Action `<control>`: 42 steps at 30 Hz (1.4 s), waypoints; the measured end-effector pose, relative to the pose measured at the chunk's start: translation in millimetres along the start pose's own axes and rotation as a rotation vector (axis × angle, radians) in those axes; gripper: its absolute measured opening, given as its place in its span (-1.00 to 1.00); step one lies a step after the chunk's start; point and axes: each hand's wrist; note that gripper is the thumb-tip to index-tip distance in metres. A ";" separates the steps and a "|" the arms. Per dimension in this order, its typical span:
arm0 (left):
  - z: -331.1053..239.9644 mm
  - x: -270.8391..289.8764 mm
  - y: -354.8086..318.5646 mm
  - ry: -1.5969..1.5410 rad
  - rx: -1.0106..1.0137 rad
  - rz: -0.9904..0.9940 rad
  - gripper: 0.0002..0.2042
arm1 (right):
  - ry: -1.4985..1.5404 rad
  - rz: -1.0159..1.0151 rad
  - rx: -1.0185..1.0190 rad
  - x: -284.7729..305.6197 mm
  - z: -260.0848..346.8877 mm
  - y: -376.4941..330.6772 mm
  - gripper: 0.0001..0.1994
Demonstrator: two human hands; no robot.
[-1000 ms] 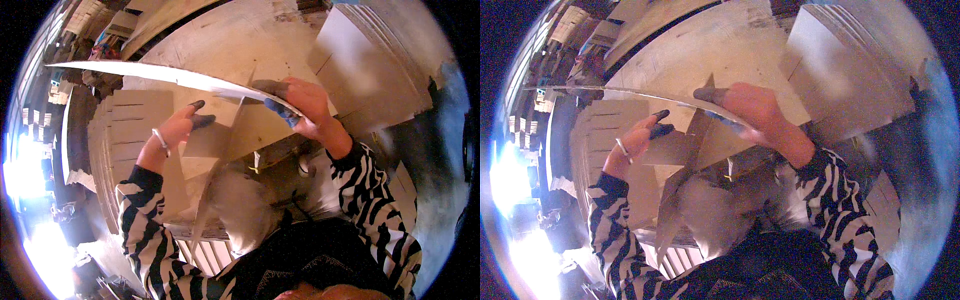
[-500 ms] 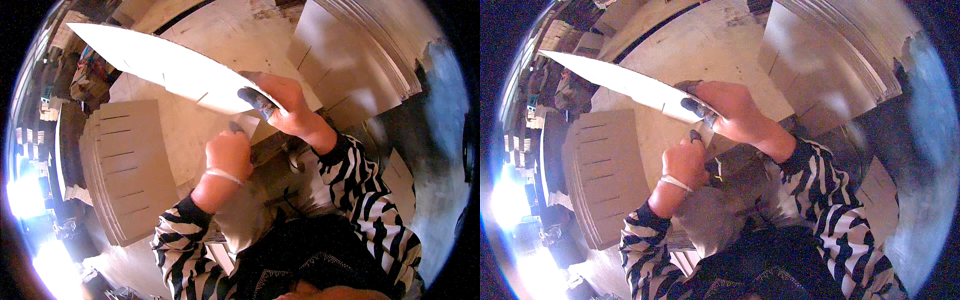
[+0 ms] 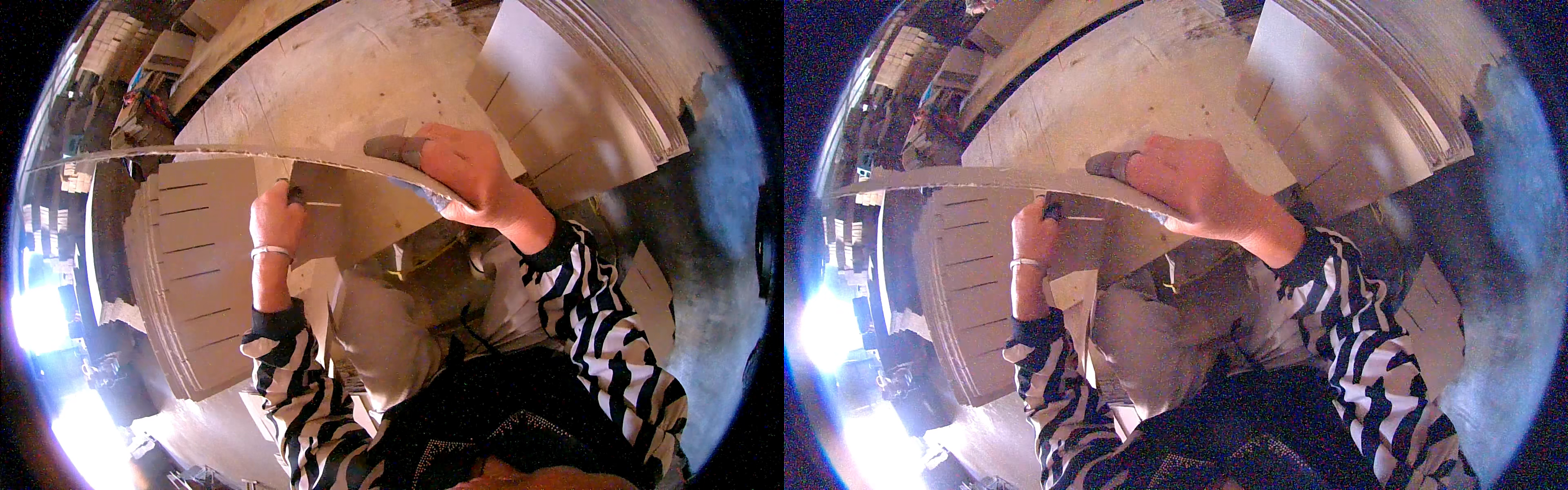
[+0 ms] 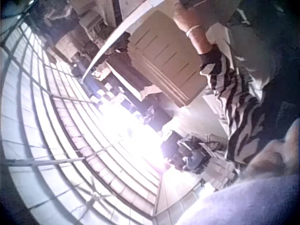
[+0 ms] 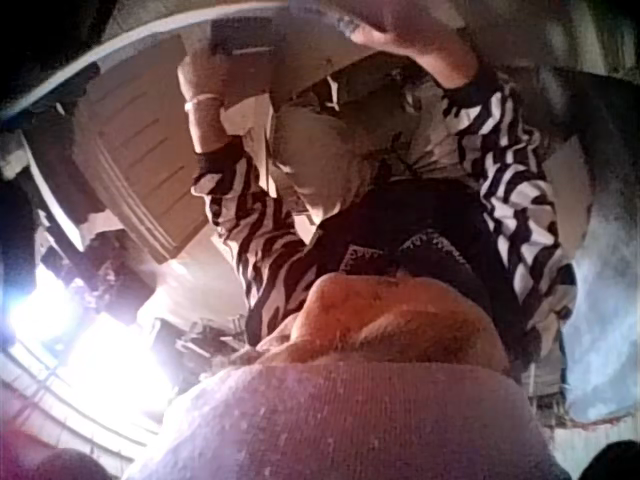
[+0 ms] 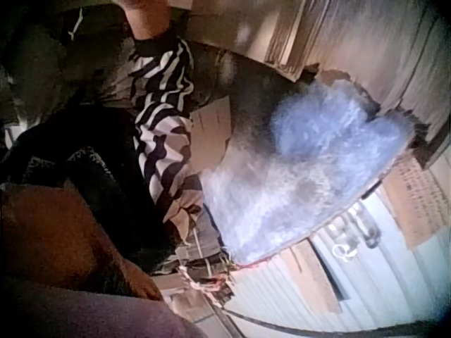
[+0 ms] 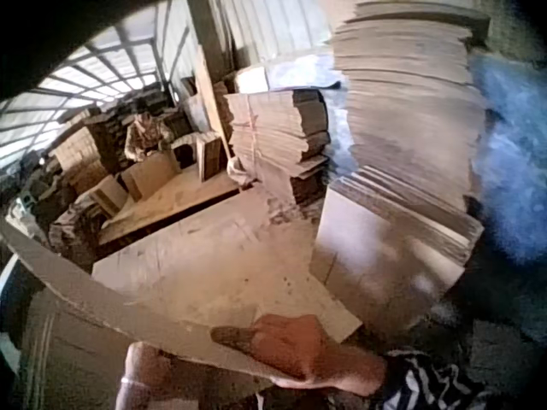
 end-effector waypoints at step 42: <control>63.2 49.0 -12.4 -0.571 -0.262 0.275 -0.83 | -0.103 0.379 -0.303 -105.1 -7.8 25.8 -0.75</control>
Point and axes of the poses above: each hand's wrist, its own y-axis towards the middle knuckle, its own x-axis out of the back of the hand, z = x × y, and after that the axes turned 3 degrees about x, right-handed
